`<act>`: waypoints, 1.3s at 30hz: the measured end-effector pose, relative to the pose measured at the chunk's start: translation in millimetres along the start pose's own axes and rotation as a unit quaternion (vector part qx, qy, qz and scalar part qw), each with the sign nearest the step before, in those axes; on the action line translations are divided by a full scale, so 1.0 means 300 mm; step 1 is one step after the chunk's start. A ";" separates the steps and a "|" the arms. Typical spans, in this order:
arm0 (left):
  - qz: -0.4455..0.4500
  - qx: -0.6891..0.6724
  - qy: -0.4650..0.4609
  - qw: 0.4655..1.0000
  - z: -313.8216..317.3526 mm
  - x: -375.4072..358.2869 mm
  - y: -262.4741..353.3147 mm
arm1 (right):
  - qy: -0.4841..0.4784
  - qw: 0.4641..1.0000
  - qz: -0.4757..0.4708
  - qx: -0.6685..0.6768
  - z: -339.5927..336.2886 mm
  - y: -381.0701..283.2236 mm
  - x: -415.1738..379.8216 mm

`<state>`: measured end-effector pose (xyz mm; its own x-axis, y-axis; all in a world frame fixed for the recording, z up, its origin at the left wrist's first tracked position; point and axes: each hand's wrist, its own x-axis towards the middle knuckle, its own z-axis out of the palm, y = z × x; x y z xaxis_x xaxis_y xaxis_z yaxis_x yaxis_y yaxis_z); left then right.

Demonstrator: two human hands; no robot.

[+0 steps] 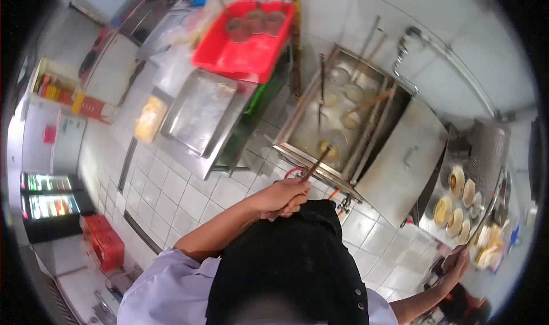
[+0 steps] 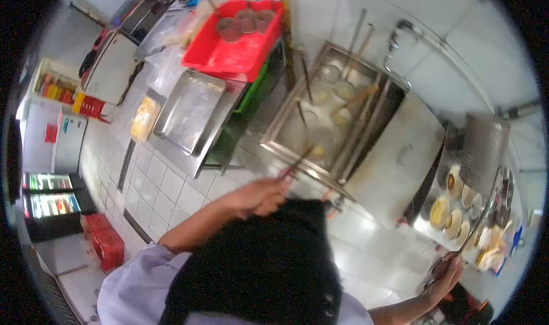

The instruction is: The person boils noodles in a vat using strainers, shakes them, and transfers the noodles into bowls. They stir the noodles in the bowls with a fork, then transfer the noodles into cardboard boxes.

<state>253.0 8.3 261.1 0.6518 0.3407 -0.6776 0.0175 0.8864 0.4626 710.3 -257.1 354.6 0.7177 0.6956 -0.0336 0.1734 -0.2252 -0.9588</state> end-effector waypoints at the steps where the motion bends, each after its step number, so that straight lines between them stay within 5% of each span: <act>1: -0.007 -0.002 -0.023 1.000 -0.033 0.001 -0.003 | 0.010 0.999 -0.022 -0.024 0.057 -0.046 0.046; 5: -0.039 0.016 -0.084 0.996 -0.102 -0.029 0.046 | -0.049 0.870 -0.387 -0.301 0.756 -0.525 0.178; 7: -0.031 0.059 -0.072 0.995 -0.119 -0.055 0.055 | -0.127 0.835 -0.284 -0.453 1.102 -0.770 0.193; 12: -0.036 0.045 -0.118 0.991 -0.176 -0.055 0.059 | -0.122 0.549 -0.703 -0.436 1.823 -0.710 0.537; 13: -0.043 0.036 -0.122 0.991 -0.185 -0.053 0.057 | -0.103 0.499 -0.661 -0.551 1.949 -0.723 0.498; 15: -0.036 0.039 -0.150 0.987 -0.206 -0.043 0.045 | -0.105 0.466 -0.731 -0.488 2.132 -0.712 0.491; 18: -0.034 0.036 -0.156 0.987 -0.216 -0.041 0.048 | -0.124 0.491 -0.684 -0.525 2.167 -0.811 0.317; 20: -0.053 0.025 -0.155 0.986 -0.214 -0.026 0.049 | -0.068 0.481 -0.770 -0.414 2.094 -0.855 0.260; 22: -0.066 0.029 -0.165 0.984 -0.204 -0.015 0.047 | -0.163 0.578 -0.743 -0.297 1.973 -0.841 0.226; 24: -0.063 0.042 -0.164 0.984 -0.201 0.001 0.050 | -0.281 0.679 -0.509 -0.449 1.688 -0.857 0.058; 26: -0.071 0.063 -0.160 0.982 -0.160 -0.009 0.081 | -0.412 0.648 -0.389 -0.509 1.447 -0.750 0.006; 28: -0.055 0.097 -0.156 0.981 -0.116 -0.027 0.121 | -0.471 0.655 -0.171 -0.566 1.310 -0.627 -0.027; 30: -0.049 0.134 -0.162 0.976 -0.067 -0.030 0.144 | -0.467 0.755 -0.047 -0.458 1.215 -0.358 -0.017; 31: -0.035 0.161 -0.160 0.973 -0.037 -0.033 0.154 | -0.458 0.863 -0.037 -0.210 1.194 -0.167 -0.037; 32: -0.032 0.187 -0.169 0.967 -0.001 -0.040 0.171 | -0.392 0.891 0.198 -0.115 1.193 -0.130 -0.088; 33: -0.047 0.204 -0.191 0.959 0.025 -0.036 0.180 | -0.337 0.931 0.137 0.017 1.205 -0.048 -0.139; 36: 0.004 0.319 -0.199 0.927 0.087 -0.005 0.199 | -0.256 0.852 0.219 0.400 1.218 -0.005 -0.217; 39: -0.010 0.391 -0.237 0.889 0.167 0.026 0.206 | -0.189 0.865 0.184 0.427 1.160 -0.078 -0.243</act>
<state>297.1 50.0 313.2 0.8880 -0.0076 -0.4598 0.4350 0.3384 0.8344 419.3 -65.2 281.2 0.3189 0.8936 -0.3160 -0.6974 -0.0045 -0.7167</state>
